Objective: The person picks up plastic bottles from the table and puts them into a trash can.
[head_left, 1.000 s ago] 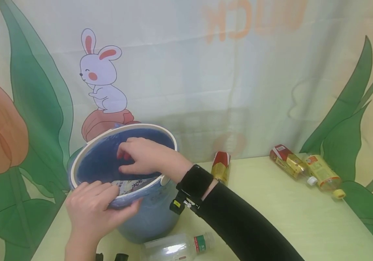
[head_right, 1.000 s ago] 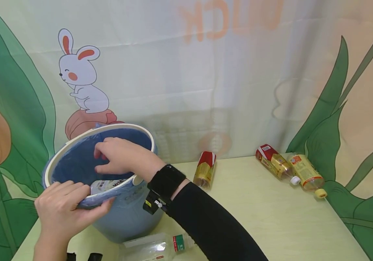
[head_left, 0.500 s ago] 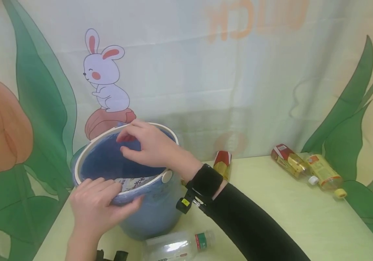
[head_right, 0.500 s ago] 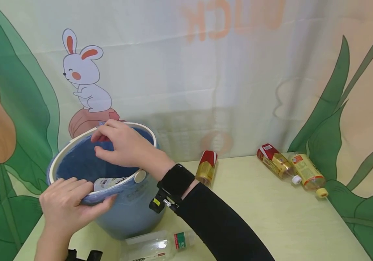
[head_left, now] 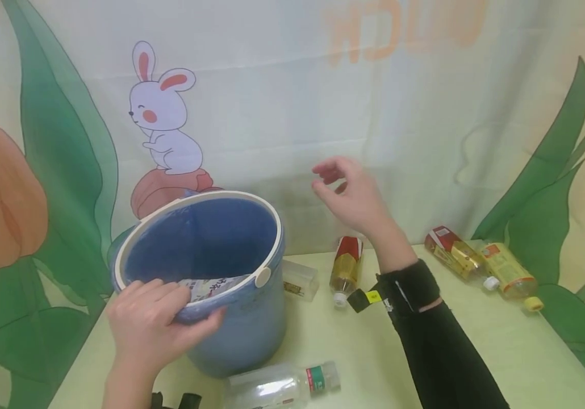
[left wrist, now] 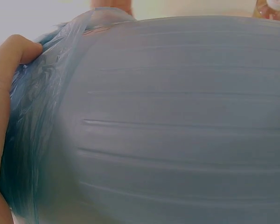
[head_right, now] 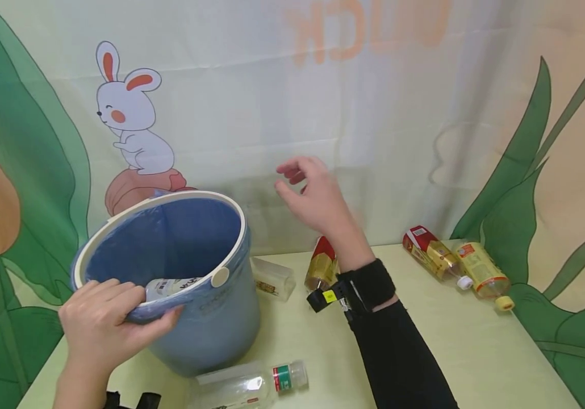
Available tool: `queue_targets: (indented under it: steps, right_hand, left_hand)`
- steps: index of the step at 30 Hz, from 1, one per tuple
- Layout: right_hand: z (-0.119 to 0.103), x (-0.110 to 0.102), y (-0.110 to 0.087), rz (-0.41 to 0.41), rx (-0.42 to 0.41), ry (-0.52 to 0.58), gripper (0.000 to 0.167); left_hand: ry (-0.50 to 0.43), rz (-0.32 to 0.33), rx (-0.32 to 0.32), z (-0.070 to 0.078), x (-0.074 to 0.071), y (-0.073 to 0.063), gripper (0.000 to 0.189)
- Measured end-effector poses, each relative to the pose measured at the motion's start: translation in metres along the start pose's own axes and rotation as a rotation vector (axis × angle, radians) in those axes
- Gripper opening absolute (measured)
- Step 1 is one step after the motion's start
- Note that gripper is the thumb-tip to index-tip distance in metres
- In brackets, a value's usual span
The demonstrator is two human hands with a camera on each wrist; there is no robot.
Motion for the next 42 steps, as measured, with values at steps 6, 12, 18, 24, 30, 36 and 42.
queue_targets:
  steps: [6, 12, 18, 24, 30, 36, 42]
  right_hand:
    - [0.064, -0.016, -0.034, -0.012, 0.213, -0.079, 0.042]
    - [0.122, -0.006, -0.071, 0.13, 0.361, -0.221, 0.055]
    - [0.169, 0.008, -0.096, 0.223, 0.575, -0.334, 0.086]
    - [0.194, 0.02, -0.101, 0.215, 0.607, -0.361, 0.105]
    - [0.206, 0.033, -0.102, 0.163, 0.618, -0.43, 0.112]
    - [0.206, 0.039, -0.102, 0.169, 0.613, -0.459, 0.108]
    - [0.212, 0.042, -0.105, 0.181, 0.651, -0.442, 0.114]
  left_hand:
    - [-0.005, -0.016, 0.004, 0.001, -0.003, -0.002, 0.059]
    - [-0.007, -0.01, 0.002, 0.001, -0.004, -0.001, 0.059]
    - [-0.01, -0.007, -0.011, 0.0, -0.008, 0.0, 0.06]
    - [-0.011, 0.0, -0.016, -0.001, -0.007, 0.001, 0.06]
    - [-0.02, 0.02, -0.014, -0.001, -0.006, 0.002, 0.059]
    - [-0.029, 0.016, -0.012, -0.001, -0.004, 0.002, 0.059]
    - [-0.033, 0.004, -0.012, 0.0, -0.002, 0.002, 0.058]
Point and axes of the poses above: each hand's wrist, its own y-axis towards the middle knuckle, its own x-axis out of the palm, z = x × y, the point moved 7 cm from there along y, towards the middle knuckle, and after that the axes turned 15 degrees about y, right-handed, at the moved point
